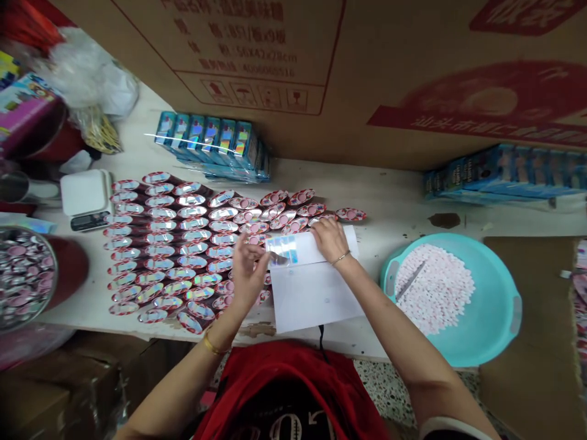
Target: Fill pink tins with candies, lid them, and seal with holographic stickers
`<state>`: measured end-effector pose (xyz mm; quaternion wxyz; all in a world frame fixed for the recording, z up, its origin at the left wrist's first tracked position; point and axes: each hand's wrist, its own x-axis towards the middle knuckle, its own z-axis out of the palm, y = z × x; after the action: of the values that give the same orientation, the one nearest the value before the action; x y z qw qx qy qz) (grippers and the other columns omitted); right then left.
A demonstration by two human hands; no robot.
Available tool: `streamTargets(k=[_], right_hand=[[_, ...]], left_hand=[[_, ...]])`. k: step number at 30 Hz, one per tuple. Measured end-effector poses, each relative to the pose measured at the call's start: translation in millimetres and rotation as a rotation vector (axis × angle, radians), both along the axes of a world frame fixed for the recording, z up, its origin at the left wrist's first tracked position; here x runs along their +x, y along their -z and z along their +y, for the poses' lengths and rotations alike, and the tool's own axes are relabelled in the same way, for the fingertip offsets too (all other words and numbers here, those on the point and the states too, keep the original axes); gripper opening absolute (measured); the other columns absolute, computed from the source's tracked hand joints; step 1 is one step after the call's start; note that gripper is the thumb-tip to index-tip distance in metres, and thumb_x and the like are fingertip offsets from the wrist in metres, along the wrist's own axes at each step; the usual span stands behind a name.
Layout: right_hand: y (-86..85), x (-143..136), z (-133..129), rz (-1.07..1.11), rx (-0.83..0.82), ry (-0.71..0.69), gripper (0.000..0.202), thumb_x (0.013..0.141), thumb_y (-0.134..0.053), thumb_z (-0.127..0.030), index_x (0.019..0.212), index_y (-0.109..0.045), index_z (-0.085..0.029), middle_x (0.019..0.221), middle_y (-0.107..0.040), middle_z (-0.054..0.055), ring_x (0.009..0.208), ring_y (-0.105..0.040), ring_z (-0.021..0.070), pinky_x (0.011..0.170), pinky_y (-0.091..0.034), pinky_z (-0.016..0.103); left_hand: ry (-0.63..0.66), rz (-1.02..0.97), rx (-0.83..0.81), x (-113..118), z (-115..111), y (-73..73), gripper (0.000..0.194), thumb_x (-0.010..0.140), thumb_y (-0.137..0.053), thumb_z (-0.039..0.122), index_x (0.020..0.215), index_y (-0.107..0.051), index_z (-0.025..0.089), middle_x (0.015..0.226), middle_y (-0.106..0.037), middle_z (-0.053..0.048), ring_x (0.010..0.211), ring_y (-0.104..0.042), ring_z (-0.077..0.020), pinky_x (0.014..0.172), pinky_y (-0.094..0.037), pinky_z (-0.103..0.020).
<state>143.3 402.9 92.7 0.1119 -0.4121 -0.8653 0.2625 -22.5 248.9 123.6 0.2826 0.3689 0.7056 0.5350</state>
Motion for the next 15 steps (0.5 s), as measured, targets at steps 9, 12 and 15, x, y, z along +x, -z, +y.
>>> streamTargets(k=[9,12,15], right_hand=[[-26.9,-93.4,-39.7,0.505,-0.564,0.079,0.034,0.085,-0.056,-0.053,0.078,-0.062,-0.02,0.082,-0.064,0.003,0.08,-0.058,0.0181,0.078,-0.044,0.032],[-20.1,-111.7,-41.4,0.508,-0.603,0.15,0.027,0.086,-0.056,-0.043,0.071,-0.057,-0.021,0.072,-0.06,0.0,0.071,-0.054,0.0156,0.072,-0.042,0.029],[-16.4,-124.2,-34.4,0.349,-0.377,0.181,0.023,0.087,-0.055,-0.034,0.069,-0.057,-0.021,0.074,-0.061,0.001,0.077,-0.054,0.0176,0.078,-0.037,0.031]], left_hand=[[-0.353,-0.558,0.047,-47.9,10.4,-13.2,0.067,0.071,-0.075,0.027,0.13,-0.043,0.025,0.076,-0.053,0.005,0.067,-0.055,-0.0078,0.071,-0.046,-0.023],[-0.386,-0.519,0.045,-58.1,14.0,-0.1,0.069,0.07,-0.074,0.025,0.131,-0.042,0.022,0.072,-0.053,0.006,0.065,-0.054,-0.0075,0.07,-0.044,-0.022],[-0.436,-0.32,0.014,-69.5,21.3,20.2,0.073,0.07,-0.072,0.023,0.135,-0.039,0.021,0.072,-0.053,0.006,0.067,-0.053,-0.0084,0.072,-0.043,-0.022]])
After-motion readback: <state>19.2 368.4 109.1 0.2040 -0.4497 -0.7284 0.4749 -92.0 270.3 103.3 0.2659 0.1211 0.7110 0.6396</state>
